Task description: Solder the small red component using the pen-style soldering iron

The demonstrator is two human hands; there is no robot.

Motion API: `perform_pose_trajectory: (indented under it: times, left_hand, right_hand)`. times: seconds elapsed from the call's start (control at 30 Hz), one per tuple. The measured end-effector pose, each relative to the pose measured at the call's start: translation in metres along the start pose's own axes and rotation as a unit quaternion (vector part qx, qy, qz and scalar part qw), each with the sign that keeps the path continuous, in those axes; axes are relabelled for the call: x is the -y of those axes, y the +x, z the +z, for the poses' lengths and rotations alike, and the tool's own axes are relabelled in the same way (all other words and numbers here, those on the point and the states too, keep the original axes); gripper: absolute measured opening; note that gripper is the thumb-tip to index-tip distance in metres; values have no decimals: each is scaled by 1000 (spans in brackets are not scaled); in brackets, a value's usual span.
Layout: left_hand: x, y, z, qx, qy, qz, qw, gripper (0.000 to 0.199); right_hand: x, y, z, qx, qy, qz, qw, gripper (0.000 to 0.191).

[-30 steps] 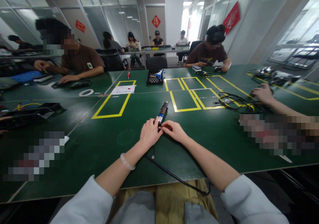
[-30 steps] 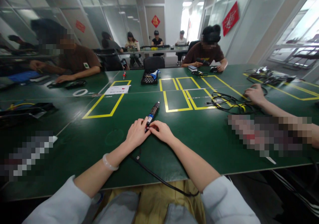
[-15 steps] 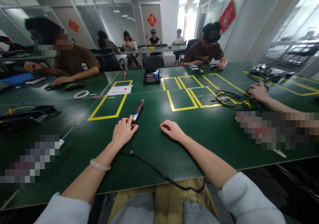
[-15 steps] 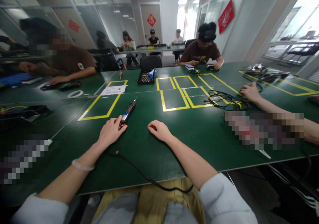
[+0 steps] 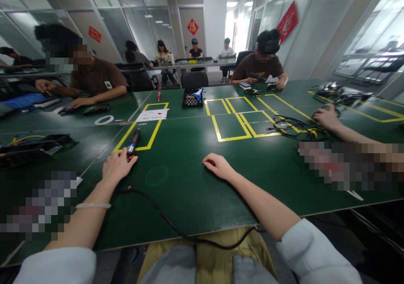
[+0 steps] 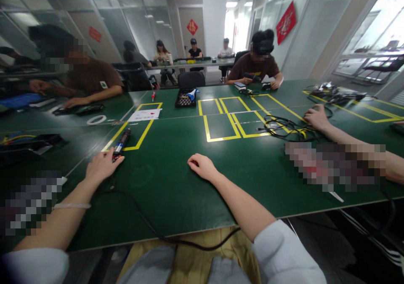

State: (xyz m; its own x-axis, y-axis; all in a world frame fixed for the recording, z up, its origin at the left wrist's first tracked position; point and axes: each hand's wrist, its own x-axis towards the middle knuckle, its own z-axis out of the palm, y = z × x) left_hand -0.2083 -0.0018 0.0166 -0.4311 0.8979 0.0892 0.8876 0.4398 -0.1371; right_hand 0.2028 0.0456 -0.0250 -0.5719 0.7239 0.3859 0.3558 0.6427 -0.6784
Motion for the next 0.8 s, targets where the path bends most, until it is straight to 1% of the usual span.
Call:
perform_pose_trajectory:
  times: [0.13,0.23,0.27,0.4,0.47,0.53,0.6,0.73,0.8]
  left_hand:
    - [15,9,2,9,2,-22,1000,70]
    - [19,10,3,-2,-3,-24,1000,68]
    - [18,9,4,-18,-5,-21,1000,67]
    - [12,-1,8,-117,-15,-2,993,64]
    - [10,-5,8,-136,-16,10,991,54]
    - [8,-8,8,-131,-15,22,991,46]
    - [6,-10,7,-122,-12,29,992,42]
    - [1,-8,3,-111,-5,26,993,44]
    - [-1,-5,0,-97,-13,13,995,45]
  right_hand:
    - [0,0,1,1,-3,2,1000,12]
    - [0,1,1,2,-5,5,1000,12]
    - [1,1,1,2,-5,4,1000,13]
    - [1,1,1,0,3,1,1000,14]
    - [1,1,0,-4,11,5,1000,14]
    - [1,0,0,-8,20,9,1000,14]
    - [1,0,-1,-11,26,14,1000,14]
    - [1,1,-4,-12,28,20,999,14]
    - [0,0,-5,-10,29,20,999,14]
